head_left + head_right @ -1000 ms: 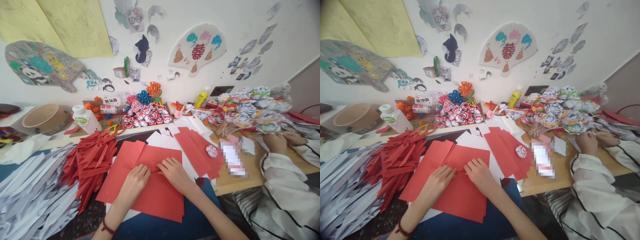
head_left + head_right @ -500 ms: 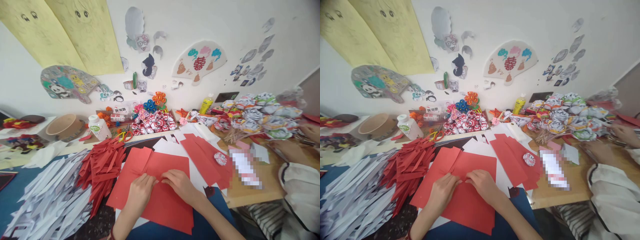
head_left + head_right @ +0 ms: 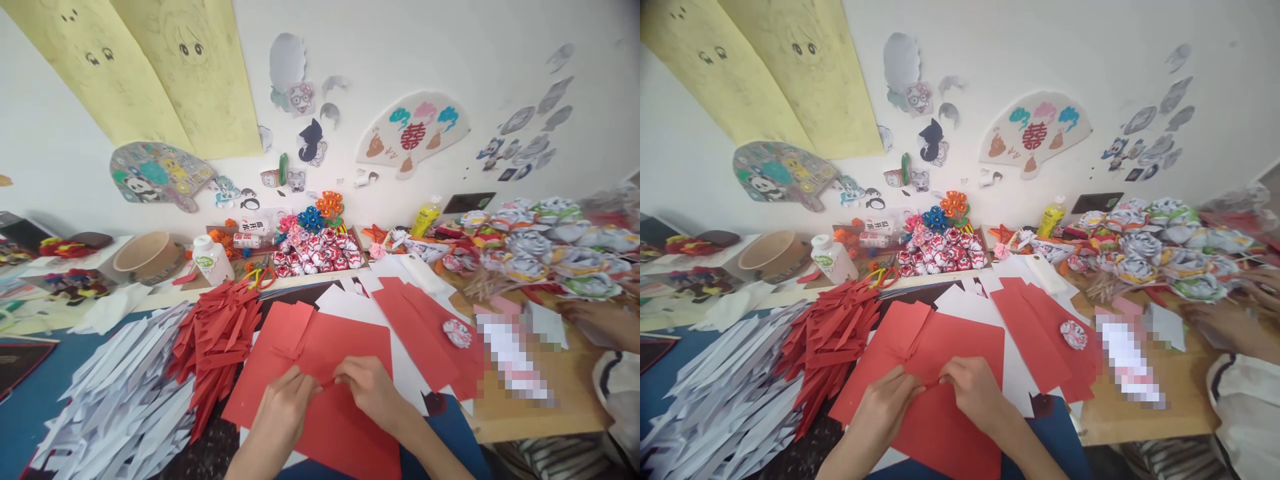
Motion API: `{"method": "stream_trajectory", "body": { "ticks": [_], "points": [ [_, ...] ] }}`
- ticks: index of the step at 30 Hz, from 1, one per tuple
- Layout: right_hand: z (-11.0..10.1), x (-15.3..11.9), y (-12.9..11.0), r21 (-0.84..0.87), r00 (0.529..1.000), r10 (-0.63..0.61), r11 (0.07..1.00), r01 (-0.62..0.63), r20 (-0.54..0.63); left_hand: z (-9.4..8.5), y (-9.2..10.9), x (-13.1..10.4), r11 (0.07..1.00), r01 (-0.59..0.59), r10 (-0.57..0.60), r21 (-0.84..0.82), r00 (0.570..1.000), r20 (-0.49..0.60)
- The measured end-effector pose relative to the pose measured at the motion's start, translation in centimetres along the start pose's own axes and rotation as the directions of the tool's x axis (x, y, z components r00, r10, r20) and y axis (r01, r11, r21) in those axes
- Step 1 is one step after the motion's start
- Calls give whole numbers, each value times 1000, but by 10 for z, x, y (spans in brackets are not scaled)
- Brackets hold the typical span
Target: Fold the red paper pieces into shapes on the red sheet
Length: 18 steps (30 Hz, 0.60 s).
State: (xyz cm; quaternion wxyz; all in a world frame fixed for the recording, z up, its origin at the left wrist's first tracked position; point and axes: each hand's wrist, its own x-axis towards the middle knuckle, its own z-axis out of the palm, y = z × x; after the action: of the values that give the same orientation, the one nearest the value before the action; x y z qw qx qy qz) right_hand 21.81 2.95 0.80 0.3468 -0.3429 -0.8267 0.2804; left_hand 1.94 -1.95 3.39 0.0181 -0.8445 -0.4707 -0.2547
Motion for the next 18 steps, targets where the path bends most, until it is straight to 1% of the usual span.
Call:
{"method": "stream_trajectory", "body": {
  "ticks": [3,6,7,8,9,10,11,12,13,14,15,16,18],
  "points": [
    [2,8,-4,4,999,29,1000,-29,-44,-10,-3,3,999,34,-34,20,999,16],
    [0,13,-3,55,996,59,997,-55,-74,-30,-19,-2,991,112,-112,71,994,-11],
    [-2,13,-1,58,993,80,995,-75,-87,-39,-27,-6,981,161,-155,111,986,-65],
    [-4,12,1,59,990,108,993,-103,-96,-49,-36,-9,964,204,-179,169,972,-153],
    [-5,10,4,63,986,139,989,-133,-95,-60,-44,-12,933,265,-212,245,952,-222],
    [-5,7,8,73,982,170,984,-165,-82,-69,-51,-15,866,378,-286,326,911,-296],
    [-5,4,11,87,978,199,977,-193,-62,-78,-57,-16,773,499,-358,392,853,-380],
    [-4,0,13,101,974,222,971,-217,-46,-83,-61,-17,674,586,-420,451,805,-419],
    [-3,-2,16,115,970,240,965,-235,-36,-86,-62,-16,590,640,-455,492,767,-453],
    [-2,-5,17,128,966,256,960,-250,-31,-85,-62,-14,545,659,-474,518,752,-459],
    [-1,-6,18,138,963,268,955,-262,-30,-81,-61,-12,553,640,-470,534,769,-434],
    [0,-7,18,146,959,280,951,-273,-31,-73,-58,-9,600,593,-447,537,805,-391],
    [0,-7,17,158,954,298,944,-289,-33,-49,-51,-2,726,449,-350,521,893,-283]
  ]
}}
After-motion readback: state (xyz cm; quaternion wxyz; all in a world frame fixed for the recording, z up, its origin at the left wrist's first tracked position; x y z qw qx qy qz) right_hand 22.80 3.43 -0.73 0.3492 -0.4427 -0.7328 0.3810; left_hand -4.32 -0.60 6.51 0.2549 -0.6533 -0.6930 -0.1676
